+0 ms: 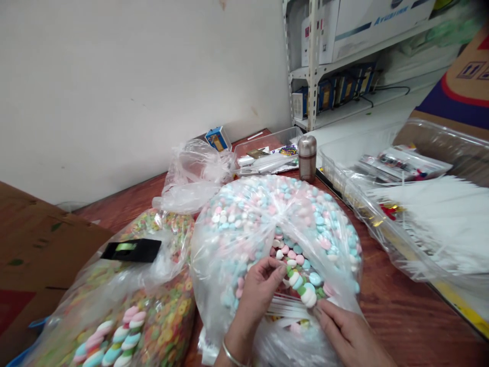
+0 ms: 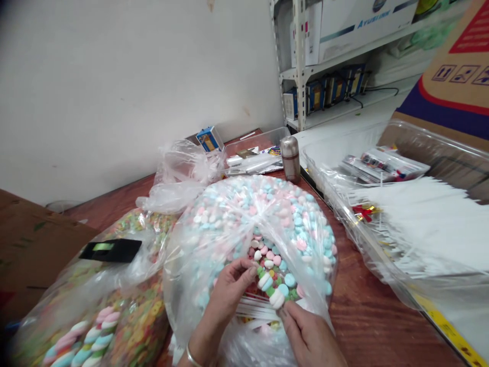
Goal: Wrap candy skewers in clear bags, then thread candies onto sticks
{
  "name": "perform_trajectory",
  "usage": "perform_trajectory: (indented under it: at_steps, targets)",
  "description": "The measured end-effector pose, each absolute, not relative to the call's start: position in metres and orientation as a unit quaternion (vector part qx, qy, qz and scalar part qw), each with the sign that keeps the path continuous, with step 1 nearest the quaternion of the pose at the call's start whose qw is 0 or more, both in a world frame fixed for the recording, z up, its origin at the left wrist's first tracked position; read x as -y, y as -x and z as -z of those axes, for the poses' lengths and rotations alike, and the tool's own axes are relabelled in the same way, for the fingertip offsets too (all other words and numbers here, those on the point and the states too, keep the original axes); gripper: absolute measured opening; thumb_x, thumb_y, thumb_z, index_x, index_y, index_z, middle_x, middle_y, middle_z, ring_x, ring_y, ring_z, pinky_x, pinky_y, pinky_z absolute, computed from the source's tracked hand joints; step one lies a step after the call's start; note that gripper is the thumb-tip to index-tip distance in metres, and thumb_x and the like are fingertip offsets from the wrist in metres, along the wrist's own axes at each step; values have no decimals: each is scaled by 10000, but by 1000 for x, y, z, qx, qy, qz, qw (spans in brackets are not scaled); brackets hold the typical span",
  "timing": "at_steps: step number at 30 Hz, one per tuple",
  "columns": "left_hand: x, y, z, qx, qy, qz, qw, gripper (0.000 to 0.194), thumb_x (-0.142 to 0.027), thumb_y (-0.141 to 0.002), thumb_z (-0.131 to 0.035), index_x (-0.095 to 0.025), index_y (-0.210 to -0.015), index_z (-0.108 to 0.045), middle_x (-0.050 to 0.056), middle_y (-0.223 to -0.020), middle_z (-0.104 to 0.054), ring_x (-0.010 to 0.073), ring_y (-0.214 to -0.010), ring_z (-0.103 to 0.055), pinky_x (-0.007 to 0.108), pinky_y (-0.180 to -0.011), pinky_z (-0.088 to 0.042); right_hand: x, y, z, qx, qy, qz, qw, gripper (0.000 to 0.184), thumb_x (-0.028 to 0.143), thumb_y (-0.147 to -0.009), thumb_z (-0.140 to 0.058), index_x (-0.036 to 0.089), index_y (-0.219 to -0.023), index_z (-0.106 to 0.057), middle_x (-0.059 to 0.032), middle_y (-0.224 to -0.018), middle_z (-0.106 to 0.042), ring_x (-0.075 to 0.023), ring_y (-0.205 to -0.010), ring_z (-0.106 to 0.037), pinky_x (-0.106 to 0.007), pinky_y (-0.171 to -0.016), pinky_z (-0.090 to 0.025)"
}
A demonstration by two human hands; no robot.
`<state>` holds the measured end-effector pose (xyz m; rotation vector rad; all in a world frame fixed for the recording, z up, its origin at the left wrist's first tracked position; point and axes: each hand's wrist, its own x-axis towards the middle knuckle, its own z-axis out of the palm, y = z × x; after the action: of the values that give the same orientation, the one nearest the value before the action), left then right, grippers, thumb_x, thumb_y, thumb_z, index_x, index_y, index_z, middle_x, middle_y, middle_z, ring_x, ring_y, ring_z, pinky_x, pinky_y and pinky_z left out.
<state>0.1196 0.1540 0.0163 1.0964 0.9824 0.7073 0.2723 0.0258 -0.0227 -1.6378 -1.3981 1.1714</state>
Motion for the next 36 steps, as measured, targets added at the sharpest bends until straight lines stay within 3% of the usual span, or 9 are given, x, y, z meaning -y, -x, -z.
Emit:
perform_trajectory:
  at_steps: [3,6,12,18,21,26,30,34,36]
  targets:
    - [-149,-124,-15,-414,-405,-351,736,224,-300,-712,-808,-156,-785,-653,11,-770,-673,118,-651,-594,234,-622,-472,-27,-271,16,552,629,-434,333,433,448,-975,-334,198,-778,-627,-35,-772,-702,-189,-758,-640,-223,-676,-474]
    - [-139,-130,-15,-376,-324,-345,797,205,-272,-786,-740,-149,-937,-677,55,-855,-697,156,-733,-642,266,-677,-500,-29,-270,14,568,634,-399,340,454,439,-984,-306,207,-764,-630,-46,-762,-699,-192,-750,-651,-226,-677,-492]
    - [-129,-138,-21,-358,-239,-382,818,148,-244,-863,-644,-128,-935,-700,88,-894,-708,215,-857,-685,319,-781,-536,-22,-271,27,590,677,-279,340,374,386,-951,-354,194,-1028,-665,-140,-1099,-714,-269,-1017,-665,-310,-825,-517]
    - [-124,-135,-22,-379,-234,-377,812,195,-264,-860,-662,-121,-983,-712,110,-925,-732,220,-904,-694,276,-776,-544,-17,-269,28,586,679,-332,291,403,356,-989,-251,235,-832,-601,-50,-810,-682,-199,-740,-668,-274,-665,-492]
    - [-117,-135,-21,-395,-222,-383,805,193,-270,-854,-678,-127,-981,-709,112,-963,-737,207,-914,-697,239,-745,-540,-19,-268,27,600,660,-355,280,347,327,-987,-266,241,-886,-587,-48,-855,-694,-194,-777,-679,-258,-674,-490]
    - [-107,-136,-19,-394,-198,-395,806,180,-274,-852,-686,-145,-976,-704,115,-1006,-739,211,-944,-695,275,-795,-543,-25,-259,29,600,661,-354,278,337,316,-980,-255,241,-879,-568,-59,-847,-695,-209,-767,-670,-272,-674,-489]
    - [-104,-137,-18,-403,-220,-392,797,255,-311,-815,-729,-126,-989,-708,137,-1032,-733,238,-962,-689,319,-836,-537,-32,-248,27,583,649,-363,328,340,315,-963,-264,235,-933,-593,-73,-854,-703,-222,-790,-663,-280,-698,-489]
    - [-105,-139,-17,-417,-252,-390,782,282,-331,-807,-734,-132,-1006,-713,119,-1001,-739,228,-945,-685,323,-855,-518,-39,-245,21,542,617,-419,386,356,348,-969,-294,206,-1076,-602,-96,-1036,-707,-215,-943,-655,-269,-840,-484]
    - [-111,-138,-16,-422,-281,-377,775,288,-350,-830,-704,-142,-1030,-711,109,-982,-740,223,-926,-682,326,-847,-512,-44,-250,16,532,617,-425,394,357,370,-969,-303,204,-1045,-611,-83,-1021,-704,-207,-930,-646,-255,-833,-480]
